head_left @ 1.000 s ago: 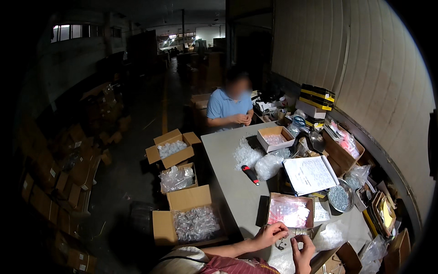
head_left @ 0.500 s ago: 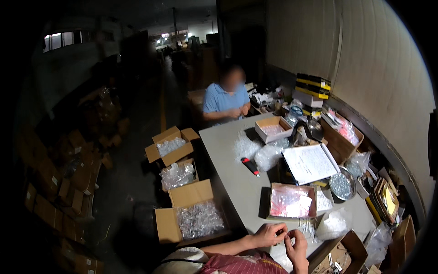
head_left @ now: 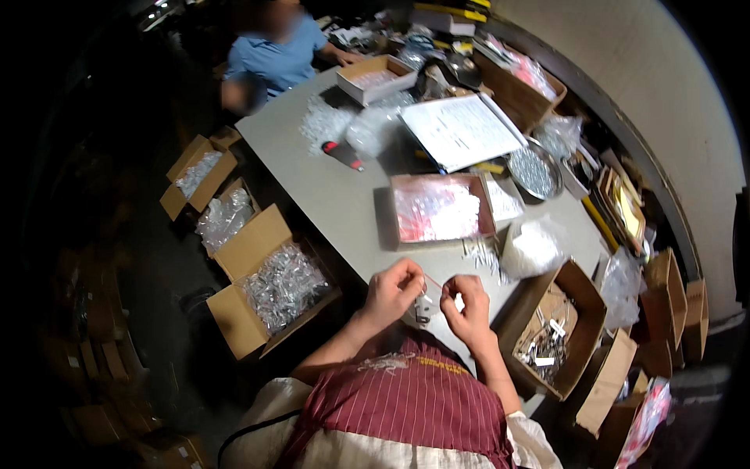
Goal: The person picks up small metal fasteners and white plastic sleeves from a cardboard box and the table. They insert the sleeves onto the fasteners and place the assembled units into a clear plastic bag. The person repeats this process continuously throughout the clip.
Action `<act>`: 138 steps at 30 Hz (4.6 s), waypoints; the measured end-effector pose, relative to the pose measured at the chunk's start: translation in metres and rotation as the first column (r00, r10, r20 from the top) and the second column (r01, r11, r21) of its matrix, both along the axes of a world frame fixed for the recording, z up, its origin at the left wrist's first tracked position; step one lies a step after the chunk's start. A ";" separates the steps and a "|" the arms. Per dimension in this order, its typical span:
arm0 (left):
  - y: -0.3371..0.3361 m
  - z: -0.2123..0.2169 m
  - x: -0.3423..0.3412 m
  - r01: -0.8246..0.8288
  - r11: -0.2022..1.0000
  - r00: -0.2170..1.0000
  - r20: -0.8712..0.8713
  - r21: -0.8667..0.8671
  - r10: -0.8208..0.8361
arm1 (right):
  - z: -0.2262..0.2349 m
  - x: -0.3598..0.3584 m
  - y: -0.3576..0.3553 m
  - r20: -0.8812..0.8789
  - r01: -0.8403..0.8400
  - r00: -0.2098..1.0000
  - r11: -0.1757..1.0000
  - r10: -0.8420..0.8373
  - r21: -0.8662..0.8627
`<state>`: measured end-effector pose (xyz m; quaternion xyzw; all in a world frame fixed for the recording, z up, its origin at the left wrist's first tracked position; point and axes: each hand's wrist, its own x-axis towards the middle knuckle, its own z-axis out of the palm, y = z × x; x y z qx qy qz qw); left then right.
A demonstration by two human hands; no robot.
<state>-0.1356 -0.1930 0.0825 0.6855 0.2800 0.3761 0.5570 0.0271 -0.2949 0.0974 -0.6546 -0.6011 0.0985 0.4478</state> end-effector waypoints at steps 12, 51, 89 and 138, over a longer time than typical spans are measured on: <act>0.019 -0.035 -0.008 -0.092 0.982 0.994 0.049 -0.165 0.101 | -0.025 -0.002 0.006 -0.618 -0.094 0.786 0.988 -0.002 -0.122; 0.132 -0.028 0.048 0.250 0.956 0.968 0.051 -0.153 -0.245 | -0.012 0.028 0.097 -0.598 -0.156 0.801 0.963 -0.006 -0.218; 0.075 -0.030 0.072 0.577 0.641 0.816 -0.313 0.507 -0.487 | 0.004 0.032 -0.011 0.169 0.243 0.957 0.969 -0.234 -0.032; -0.003 -0.047 0.039 0.477 0.859 0.763 -0.572 0.185 -0.301 | -0.039 0.227 -0.173 0.384 0.566 0.812 0.754 -0.440 -0.334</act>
